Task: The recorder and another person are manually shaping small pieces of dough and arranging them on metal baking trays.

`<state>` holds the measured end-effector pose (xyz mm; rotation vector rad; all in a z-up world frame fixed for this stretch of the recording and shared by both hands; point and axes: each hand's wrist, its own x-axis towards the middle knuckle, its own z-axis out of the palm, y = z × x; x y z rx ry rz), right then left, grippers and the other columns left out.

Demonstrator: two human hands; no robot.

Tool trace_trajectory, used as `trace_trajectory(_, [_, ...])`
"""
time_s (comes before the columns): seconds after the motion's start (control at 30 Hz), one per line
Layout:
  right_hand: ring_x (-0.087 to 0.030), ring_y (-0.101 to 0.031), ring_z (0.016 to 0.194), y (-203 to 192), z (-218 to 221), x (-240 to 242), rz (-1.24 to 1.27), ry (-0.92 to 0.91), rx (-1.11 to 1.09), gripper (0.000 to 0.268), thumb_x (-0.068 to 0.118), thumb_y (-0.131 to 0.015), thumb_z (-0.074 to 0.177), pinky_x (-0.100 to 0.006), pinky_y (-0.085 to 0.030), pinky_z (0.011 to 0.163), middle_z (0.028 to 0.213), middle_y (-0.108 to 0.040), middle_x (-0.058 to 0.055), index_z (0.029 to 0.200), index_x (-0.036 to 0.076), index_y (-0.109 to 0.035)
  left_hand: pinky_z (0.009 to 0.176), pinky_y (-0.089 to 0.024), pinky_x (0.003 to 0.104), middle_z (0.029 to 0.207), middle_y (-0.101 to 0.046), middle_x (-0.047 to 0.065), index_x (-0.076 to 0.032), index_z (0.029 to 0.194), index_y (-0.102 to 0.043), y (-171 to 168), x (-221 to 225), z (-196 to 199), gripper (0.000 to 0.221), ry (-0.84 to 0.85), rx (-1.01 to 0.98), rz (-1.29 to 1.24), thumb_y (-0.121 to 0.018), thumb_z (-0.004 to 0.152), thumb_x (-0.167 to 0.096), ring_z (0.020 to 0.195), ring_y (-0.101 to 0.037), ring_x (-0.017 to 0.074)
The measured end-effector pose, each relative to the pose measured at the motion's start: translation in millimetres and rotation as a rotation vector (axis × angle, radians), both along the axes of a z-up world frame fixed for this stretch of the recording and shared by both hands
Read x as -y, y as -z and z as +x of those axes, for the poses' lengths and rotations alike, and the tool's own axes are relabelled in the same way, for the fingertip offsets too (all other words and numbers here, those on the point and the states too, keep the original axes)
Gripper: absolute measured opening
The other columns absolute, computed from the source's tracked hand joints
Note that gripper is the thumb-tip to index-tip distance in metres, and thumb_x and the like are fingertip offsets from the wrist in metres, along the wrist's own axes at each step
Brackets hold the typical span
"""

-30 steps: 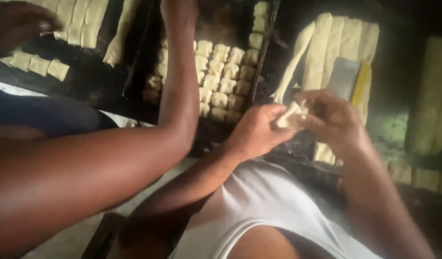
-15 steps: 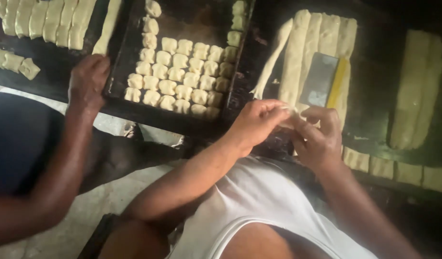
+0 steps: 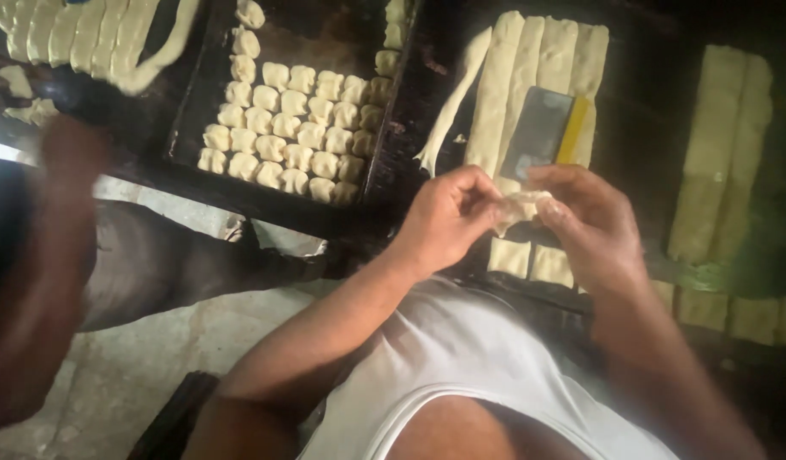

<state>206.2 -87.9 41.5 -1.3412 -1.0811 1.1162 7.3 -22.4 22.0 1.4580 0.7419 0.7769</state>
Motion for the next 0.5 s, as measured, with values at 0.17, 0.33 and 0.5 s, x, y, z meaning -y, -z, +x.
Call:
trace_trajectory(0.17, [-0.027,-0.066,0.105,-10.6,-1.7,3.2,0.46,-0.046,0.767,0.039,0.006,-0.082,0.077,-0.037,-0.056,0.087,0.117,-0.066,-0.013,0.115,0.009,-0.073,0.072,-0.063,0.026,0.091,-0.075,0.008,-0.002,0.107,-0.067,-2.0,-0.7,11.4,0.011,-0.082,0.113,-0.308,-0.065,0.102,-0.012,0.082,-0.074,0.0104])
trace_trajectory(0.33, [-0.026,-0.066,0.097,17.6,13.0,-0.1,0.613,-0.099,0.825,0.03,0.003,-0.088,0.076,-0.041,-0.052,0.085,0.108,-0.067,-0.006,0.102,0.01,-0.075,0.072,-0.06,0.024,0.096,-0.075,0.009,-0.001,0.112,-0.063,-4.2,5.3,9.8,0.015,-0.029,-0.051,0.039,-0.059,0.099,-0.006,0.088,-0.075,0.0091])
trace_trajectory(0.5, [-0.019,-0.069,0.093,16.0,-2.4,-2.9,0.106,-0.096,-0.133,0.031,0.007,-0.079,0.085,-0.035,-0.059,0.082,0.107,-0.071,-0.007,0.114,0.006,-0.069,0.068,-0.054,0.027,0.084,-0.069,0.009,0.0,0.106,-0.066,-33.2,11.1,0.1,0.016,0.002,-0.128,0.151,-0.072,0.099,-0.013,0.078,-0.066,0.0105])
